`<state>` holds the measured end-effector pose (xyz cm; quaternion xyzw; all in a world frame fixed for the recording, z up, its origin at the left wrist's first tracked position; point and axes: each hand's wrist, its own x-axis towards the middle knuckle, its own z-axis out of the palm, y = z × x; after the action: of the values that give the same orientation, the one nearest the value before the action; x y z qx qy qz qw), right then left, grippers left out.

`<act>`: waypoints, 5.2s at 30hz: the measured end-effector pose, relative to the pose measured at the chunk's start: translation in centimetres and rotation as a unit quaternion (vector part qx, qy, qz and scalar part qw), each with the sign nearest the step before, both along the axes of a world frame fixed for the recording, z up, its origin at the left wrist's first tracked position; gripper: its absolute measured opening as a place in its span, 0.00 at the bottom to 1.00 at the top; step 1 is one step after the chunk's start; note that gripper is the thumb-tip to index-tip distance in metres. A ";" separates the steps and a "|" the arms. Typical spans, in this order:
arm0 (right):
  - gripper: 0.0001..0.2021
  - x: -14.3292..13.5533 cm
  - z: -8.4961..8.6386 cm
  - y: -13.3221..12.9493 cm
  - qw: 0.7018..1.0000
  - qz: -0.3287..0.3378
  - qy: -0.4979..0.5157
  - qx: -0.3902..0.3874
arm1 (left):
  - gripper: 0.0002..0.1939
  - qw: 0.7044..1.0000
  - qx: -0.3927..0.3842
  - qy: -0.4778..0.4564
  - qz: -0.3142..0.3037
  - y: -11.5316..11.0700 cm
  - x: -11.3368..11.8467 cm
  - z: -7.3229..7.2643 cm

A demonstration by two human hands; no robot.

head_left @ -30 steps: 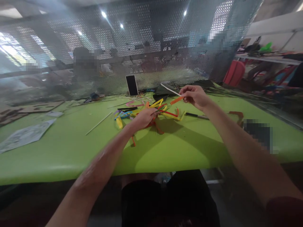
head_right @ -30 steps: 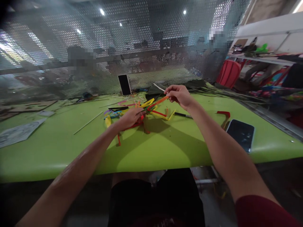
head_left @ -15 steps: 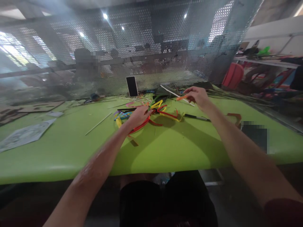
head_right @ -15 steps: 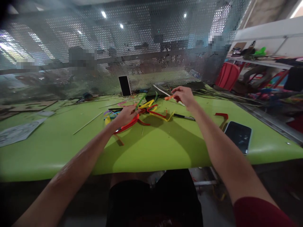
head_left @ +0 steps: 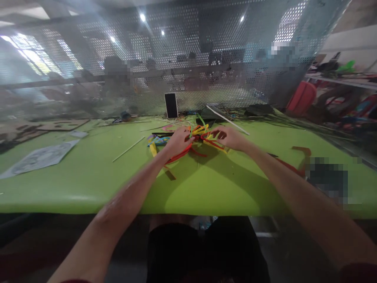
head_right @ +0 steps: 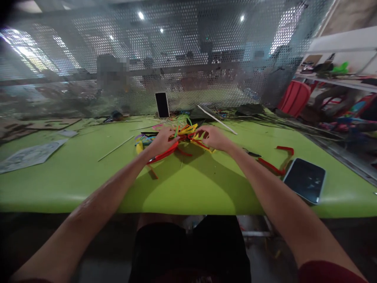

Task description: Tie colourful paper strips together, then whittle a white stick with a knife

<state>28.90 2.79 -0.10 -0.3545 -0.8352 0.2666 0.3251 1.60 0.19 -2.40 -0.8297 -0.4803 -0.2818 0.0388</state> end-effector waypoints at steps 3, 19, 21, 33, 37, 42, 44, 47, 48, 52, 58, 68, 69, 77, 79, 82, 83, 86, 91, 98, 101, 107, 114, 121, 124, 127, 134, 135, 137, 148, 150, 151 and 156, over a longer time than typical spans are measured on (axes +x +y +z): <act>0.16 -0.7 -0.3 -0.3 1.000 -0.009 0.010 0.016 | 0.15 1.000 0.011 -0.008 -0.007 -0.2 0.2 0.1; 0.23 -2.3 -0.6 -1.8 0.999 -0.005 0.031 -0.021 | 0.09 0.977 -0.048 0.052 -0.201 -3.2 3.5 2.4; 0.15 -2.3 -0.5 -1.8 1.000 -0.012 0.022 0.007 | 0.10 0.979 -0.042 0.059 -0.191 -2.7 2.2 2.8; 0.21 -2.4 -1.1 -1.3 0.986 -0.130 0.102 0.033 | 0.20 0.967 -0.187 0.172 0.036 -2.1 -0.6 2.7; 0.22 -2.5 -1.7 -1.1 0.986 -0.134 0.090 0.027 | 0.24 0.961 -0.209 0.179 0.034 -1.9 -0.9 2.8; 0.21 -2.9 -1.4 -1.9 0.991 -0.108 0.071 -0.021 | 0.15 0.972 -0.185 0.143 0.030 -0.9 -1.6 3.1; 0.15 -3.0 -1.3 -2.1 0.994 -0.079 0.059 -0.047 | 0.11 0.981 -0.151 0.122 0.024 -0.5 -2.0 3.3; 0.08 -3.2 -1.3 -2.3 0.997 -0.044 0.026 -0.052 | 0.12 0.989 -0.097 0.107 0.018 0.1 -2.7 3.3; 0.07 -3.2 -1.4 -2.4 0.998 -0.034 0.013 -0.046 | 0.12 0.991 -0.085 0.107 0.018 0.3 -2.9 3.2; 0.06 -3.5 -1.5 -2.9 0.999 0.003 -0.011 -0.033 | 0.13 0.993 -0.084 0.082 -0.009 0.4 -3.0 2.9; 0.14 -4.0 -1.5 -3.7 0.998 0.021 -0.012 -0.060 | 0.16 0.988 -0.132 0.008 -0.079 -0.4 -1.2 2.6; 0.07 -3.9 -1.7 -3.4 0.997 0.006 -0.069 0.023 | 0.11 0.988 -0.135 -0.018 -0.077 -1.2 -0.2 2.5; 0.07 -3.9 -1.7 -3.4 0.998 0.012 -0.054 0.006 | 0.12 0.987 -0.138 -0.023 -0.077 -1.4 -0.2 2.6; 0.22 -4.4 -1.7 -4.7 0.996 0.072 0.028 -0.046 | 0.10 0.990 -0.131 0.015 -0.059 -1.6 0.3 2.6; 0.19 -4.5 -1.7 -4.9 0.998 0.061 0.018 -0.025 | 0.10 0.989 -0.133 0.018 -0.064 -1.6 0.4 2.4; 0.08 -4.5 -1.8 -4.8 0.997 0.068 -0.023 0.040 | 0.12 0.988 -0.136 0.023 -0.073 -1.6 0.4 2.3; 0.06 -4.5 -1.9 -4.8 0.995 0.074 -0.039 0.058 | 0.13 0.987 -0.138 0.025 -0.077 -1.6 0.4 2.3; 0.06 -4.5 -2.0 -4.5 0.992 0.075 -0.072 0.076 | 0.16 0.985 -0.144 0.023 -0.090 -1.8 0.3 2.5; 0.08 -4.4 -1.5 -4.8 0.994 0.066 -0.059 0.070 | 0.18 0.986 -0.144 0.018 -0.085 -2.1 0.4 3.2; 0.03 -5.2 -1.4 -6.7 0.956 0.148 -0.187 0.171 | 0.21 0.991 -0.098 0.061 -0.062 -1.5 0.2 2.8; 0.05 -5.9 -1.6 -7.5 0.933 0.178 -0.231 0.211 | 0.22 0.993 -0.099 0.054 -0.042 -0.5 -0.2 1.3; 0.07 -6.4 -1.8 -7.6 0.930 0.116 -0.296 0.183 | 0.20 0.992 -0.100 0.051 -0.050 0.5 -0.1 -0.3; 0.03 -4.2 0.4 -5.7 0.993 0.072 -0.089 0.036 | 0.16 0.998 -0.008 0.049 -0.028 -1.6 0.2 2.8; 0.06 -4.3 0.1 -5.8 0.992 0.102 -0.066 -0.030 | 0.14 0.996 0.077 0.027 -0.025 -2.6 0.1 4.0; 0.07 -4.4 -0.1 -5.7 0.992 0.102 -0.062 -0.051 | 0.15 0.995 0.098 -0.012 0.004 -2.6 -0.2 4.1; 0.07 -4.4 -0.1 -5.5 0.991 0.103 -0.058 -0.057 | 0.15 0.986 0.137 -0.087 0.044 -2.8 -0.3 4.1; 0.06 -4.5 -0.2 -5.3 0.996 0.080 -0.025 -0.023 | 0.17 0.950 0.200 -0.232 0.065 -3.2 0.2 3.9; 0.07 -4.5 -0.3 -5.2 0.997 0.075 -0.018 -0.019 | 0.17 0.945 0.203 -0.249 0.067 -3.3 0.3 3.8; 0.06 -4.4 -0.5 -4.9 0.998 0.067 -0.007 -0.018 | 0.16 0.936 0.200 -0.282 0.066 -3.2 0.4 3.6; 0.17 -4.1 -0.4 -4.2 0.980 0.040 0.152 -0.125 | 0.16 0.831 -0.037 -0.554 -0.042 -2.0 2.5 2.8; 0.21 -4.2 -0.2 -4.3 0.953 0.055 0.206 -0.214 | 0.15 0.790 -0.121 -0.597 -0.065 -2.5 3.1 2.8; 0.20 -4.2 -0.1 -4.4 0.942 0.055 0.226 -0.243 | 0.14 0.776 -0.161 -0.604 -0.079 -2.8 3.4 2.8; 0.15 -4.2 -0.1 -4.4 0.903 0.030 0.312 -0.295 | 0.17 0.787 -0.363 -0.461 -0.189 -3.7 3.7 2.6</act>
<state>24.68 -1.57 -0.18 -0.3075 -0.5844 0.6077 0.4411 5.34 -3.49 0.17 -0.6280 -0.3415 -0.4377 -0.5454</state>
